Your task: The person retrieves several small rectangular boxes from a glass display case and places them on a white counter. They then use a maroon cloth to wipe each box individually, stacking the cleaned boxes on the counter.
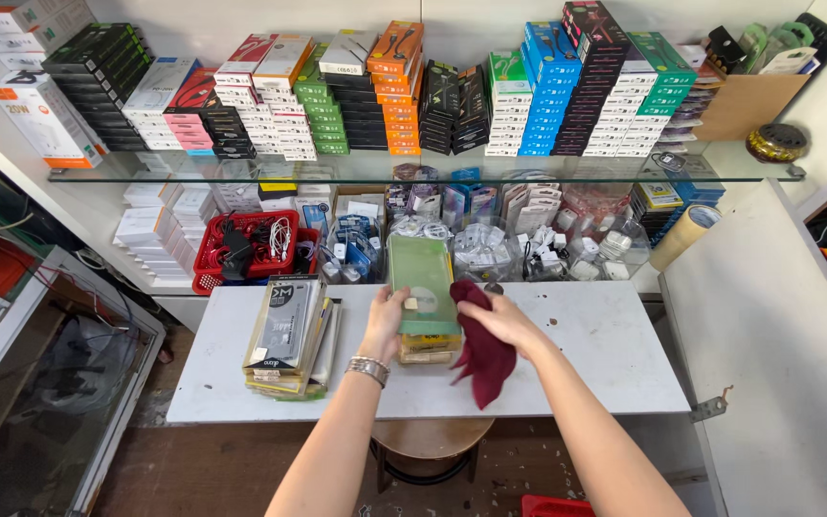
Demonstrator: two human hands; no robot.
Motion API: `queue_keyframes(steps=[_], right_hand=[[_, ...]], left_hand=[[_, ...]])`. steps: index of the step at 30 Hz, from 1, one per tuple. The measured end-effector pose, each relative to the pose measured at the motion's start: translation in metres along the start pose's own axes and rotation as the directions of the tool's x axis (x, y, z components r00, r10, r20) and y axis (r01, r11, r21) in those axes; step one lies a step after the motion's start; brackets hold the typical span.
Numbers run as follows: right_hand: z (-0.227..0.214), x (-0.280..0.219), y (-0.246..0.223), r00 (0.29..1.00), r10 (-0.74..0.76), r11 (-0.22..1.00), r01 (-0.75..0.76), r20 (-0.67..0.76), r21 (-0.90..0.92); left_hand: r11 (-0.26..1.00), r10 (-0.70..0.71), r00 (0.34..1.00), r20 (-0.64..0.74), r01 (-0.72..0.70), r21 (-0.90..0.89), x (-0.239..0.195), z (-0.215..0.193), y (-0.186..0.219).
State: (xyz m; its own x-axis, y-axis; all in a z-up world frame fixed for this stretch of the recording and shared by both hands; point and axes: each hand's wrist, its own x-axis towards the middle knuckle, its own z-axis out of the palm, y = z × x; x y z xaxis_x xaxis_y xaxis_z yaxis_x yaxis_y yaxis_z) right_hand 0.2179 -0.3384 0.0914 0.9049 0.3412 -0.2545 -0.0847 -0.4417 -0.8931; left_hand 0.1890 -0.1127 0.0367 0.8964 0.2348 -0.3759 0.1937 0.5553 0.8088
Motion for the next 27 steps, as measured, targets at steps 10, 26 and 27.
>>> queue_keyframes(steps=[10,26,27], right_hand=[[0.075,-0.046,-0.023,0.579,-0.768,0.595,0.486,-0.274,-0.640],[0.087,-0.074,-0.040,0.503,-0.837,0.494,0.522,-0.217,-0.695],[0.083,-0.073,-0.041,0.509,-0.830,0.501,0.504,-0.226,-0.704]], left_hand=[[0.923,0.144,0.981,0.128,-0.086,-0.376,-0.015,0.034,-0.034],[0.948,0.122,0.981,0.149,-0.071,-0.310,-0.057,0.009,-0.016],[0.954,0.094,0.983,0.157,-0.044,-0.296,-0.061,0.004,-0.013]])
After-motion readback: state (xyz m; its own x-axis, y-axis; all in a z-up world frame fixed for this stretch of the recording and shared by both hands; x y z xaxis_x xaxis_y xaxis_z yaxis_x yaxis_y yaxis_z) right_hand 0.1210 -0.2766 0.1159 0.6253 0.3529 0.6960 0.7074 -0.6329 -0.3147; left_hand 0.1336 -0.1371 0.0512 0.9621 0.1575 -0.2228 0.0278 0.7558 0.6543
